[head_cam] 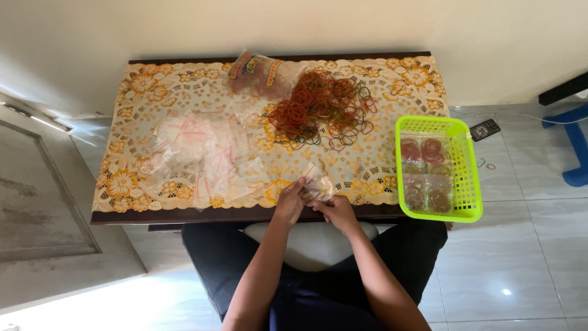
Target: Packaging small quantities of rubber bands into plastic bags
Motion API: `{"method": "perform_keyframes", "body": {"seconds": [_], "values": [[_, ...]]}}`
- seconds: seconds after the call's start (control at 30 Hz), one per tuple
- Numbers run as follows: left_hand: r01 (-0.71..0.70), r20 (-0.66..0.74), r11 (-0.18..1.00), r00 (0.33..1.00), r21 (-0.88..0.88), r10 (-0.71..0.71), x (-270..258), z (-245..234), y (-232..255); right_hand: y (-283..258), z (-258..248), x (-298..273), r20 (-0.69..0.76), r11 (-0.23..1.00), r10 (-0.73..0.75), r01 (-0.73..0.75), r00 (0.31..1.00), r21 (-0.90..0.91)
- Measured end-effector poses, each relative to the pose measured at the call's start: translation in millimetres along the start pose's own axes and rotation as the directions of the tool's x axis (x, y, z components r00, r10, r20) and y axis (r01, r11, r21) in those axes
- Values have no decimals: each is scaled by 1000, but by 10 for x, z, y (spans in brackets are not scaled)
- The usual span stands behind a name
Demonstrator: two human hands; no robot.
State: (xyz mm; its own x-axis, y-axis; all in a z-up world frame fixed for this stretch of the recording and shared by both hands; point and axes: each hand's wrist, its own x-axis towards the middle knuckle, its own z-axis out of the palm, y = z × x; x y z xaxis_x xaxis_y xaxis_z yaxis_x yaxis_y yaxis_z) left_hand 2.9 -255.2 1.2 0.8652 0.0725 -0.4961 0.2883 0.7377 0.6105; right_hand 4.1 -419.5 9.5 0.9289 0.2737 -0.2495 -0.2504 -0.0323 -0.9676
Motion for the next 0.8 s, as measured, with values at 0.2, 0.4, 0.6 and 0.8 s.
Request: {"method": "perform_keyframes", "body": {"seconds": [0.2,0.4,0.6,0.8], "values": [[-3,-3,1000,1000,-4,3,139,-98,-91,-91,8,-46,32,999,8,-9,999,32],[-18,-30,1000,999,-20,17,36,-3,-18,-289,-52,-93,217,998,56,-53,975,-21],[-24,-28,1000,999,-19,24,-89,99,64,-69,-245,3,277,989,124,-141,953,43],[-25,-7,994,1000,105,26,185,-203,-255,152,-368,119,122,918,72,-113,990,380]]}}
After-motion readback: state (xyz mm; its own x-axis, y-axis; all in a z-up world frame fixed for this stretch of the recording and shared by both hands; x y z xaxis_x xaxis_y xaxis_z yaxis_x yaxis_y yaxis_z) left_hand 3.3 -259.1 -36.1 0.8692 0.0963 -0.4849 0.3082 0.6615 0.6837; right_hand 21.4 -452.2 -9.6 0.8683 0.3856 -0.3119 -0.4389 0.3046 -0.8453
